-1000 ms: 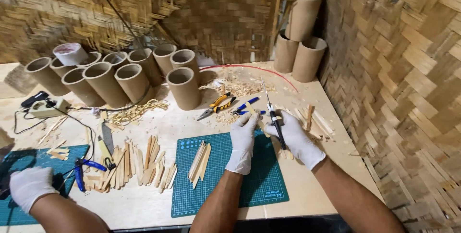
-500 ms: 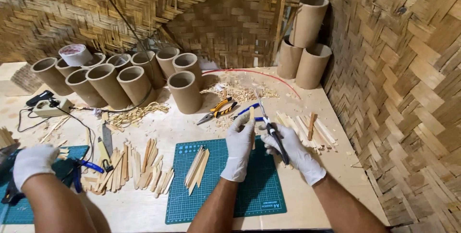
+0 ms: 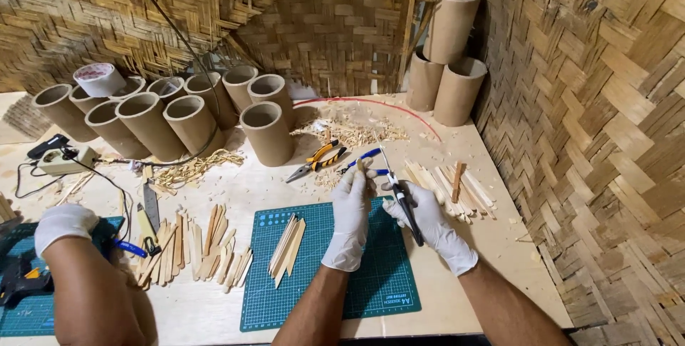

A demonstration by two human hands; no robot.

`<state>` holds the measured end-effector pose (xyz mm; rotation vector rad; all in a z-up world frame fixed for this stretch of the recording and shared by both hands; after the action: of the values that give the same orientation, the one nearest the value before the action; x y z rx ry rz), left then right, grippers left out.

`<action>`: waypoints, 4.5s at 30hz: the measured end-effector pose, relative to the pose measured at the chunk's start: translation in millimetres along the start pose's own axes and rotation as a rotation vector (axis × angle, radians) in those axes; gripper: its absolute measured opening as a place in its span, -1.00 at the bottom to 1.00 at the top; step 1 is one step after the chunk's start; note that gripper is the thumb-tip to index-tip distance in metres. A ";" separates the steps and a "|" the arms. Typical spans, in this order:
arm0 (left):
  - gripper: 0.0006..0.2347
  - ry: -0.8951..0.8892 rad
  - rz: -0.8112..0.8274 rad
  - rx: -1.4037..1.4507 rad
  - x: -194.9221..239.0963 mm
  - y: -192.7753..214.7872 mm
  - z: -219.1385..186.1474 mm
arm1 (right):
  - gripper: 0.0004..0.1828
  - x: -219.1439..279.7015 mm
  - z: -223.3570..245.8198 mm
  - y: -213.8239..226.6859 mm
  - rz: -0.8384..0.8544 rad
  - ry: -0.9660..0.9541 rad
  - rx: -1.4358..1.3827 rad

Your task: Cutting thin wooden sticks to a uniform length using scissors in a workshop.

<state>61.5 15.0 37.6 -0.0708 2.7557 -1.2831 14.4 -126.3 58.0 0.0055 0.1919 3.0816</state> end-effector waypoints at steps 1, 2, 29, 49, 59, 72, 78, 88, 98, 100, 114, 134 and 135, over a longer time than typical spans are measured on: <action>-0.76 0.004 -0.001 0.000 2.9 -3.6 -2.6 | -0.66 -2.2 -5.3 -0.4 -0.002 -0.004 0.001; -0.74 0.006 -0.027 0.025 6.1 -5.5 -5.7 | -0.67 -4.2 -10.9 -2.0 0.011 -0.012 -0.002; -0.70 0.049 -0.209 -0.161 4.7 0.3 -29.8 | -0.65 0.7 3.3 -18.5 0.224 -0.131 0.059; -0.69 0.073 -0.230 -0.232 10.5 -6.4 -31.2 | -0.53 3.5 3.9 -12.2 0.230 -0.176 0.101; -0.69 0.032 -0.220 -0.235 3.2 7.6 -27.0 | -0.47 7.3 6.1 -8.8 0.219 -0.229 0.074; -0.72 0.028 -0.215 -0.260 10.8 -4.2 -36.8 | -0.50 2.3 10.4 -11.7 0.178 -0.169 0.198; -0.73 0.014 -0.204 -0.298 18.3 -19.5 -53.7 | -0.45 3.2 13.1 -6.2 0.147 -0.123 0.554; -0.77 0.002 -0.200 -0.291 12.6 -13.9 -50.0 | -0.13 18.0 29.1 -11.9 0.365 -0.038 0.521; -0.76 0.023 -0.205 -0.304 5.1 2.7 -40.3 | -0.15 5.7 -2.9 -13.5 0.409 -0.123 0.138; -0.77 0.021 -0.203 -0.289 9.2 -4.9 -47.0 | -0.17 5.6 -3.0 -13.9 0.417 -0.088 0.165; -0.81 0.039 -0.211 -0.283 13.2 -6.0 -44.1 | -0.30 -4.7 -21.8 -12.9 0.275 -0.087 0.014; -0.80 0.045 -0.221 -0.214 14.8 -11.0 -50.4 | -0.28 2.8 -12.1 -16.6 0.246 -0.176 -0.043; -0.79 0.052 -0.220 -0.209 18.2 -15.3 -54.2 | -0.28 4.9 -9.2 -16.7 0.246 -0.188 -0.039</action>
<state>37.4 44.9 82.7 -0.3706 2.9864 -1.0464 10.4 -110.7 46.9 0.3404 0.1316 3.3008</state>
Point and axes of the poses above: each hand's wrist, its own x-axis away from the middle knuckle, its own y-axis out of the back of the hand, z = x × y, the point moved 6 cm from there along -x, towards the middle knuckle, and after that the axes turned 12 degrees about x, right-handed, at the moved point
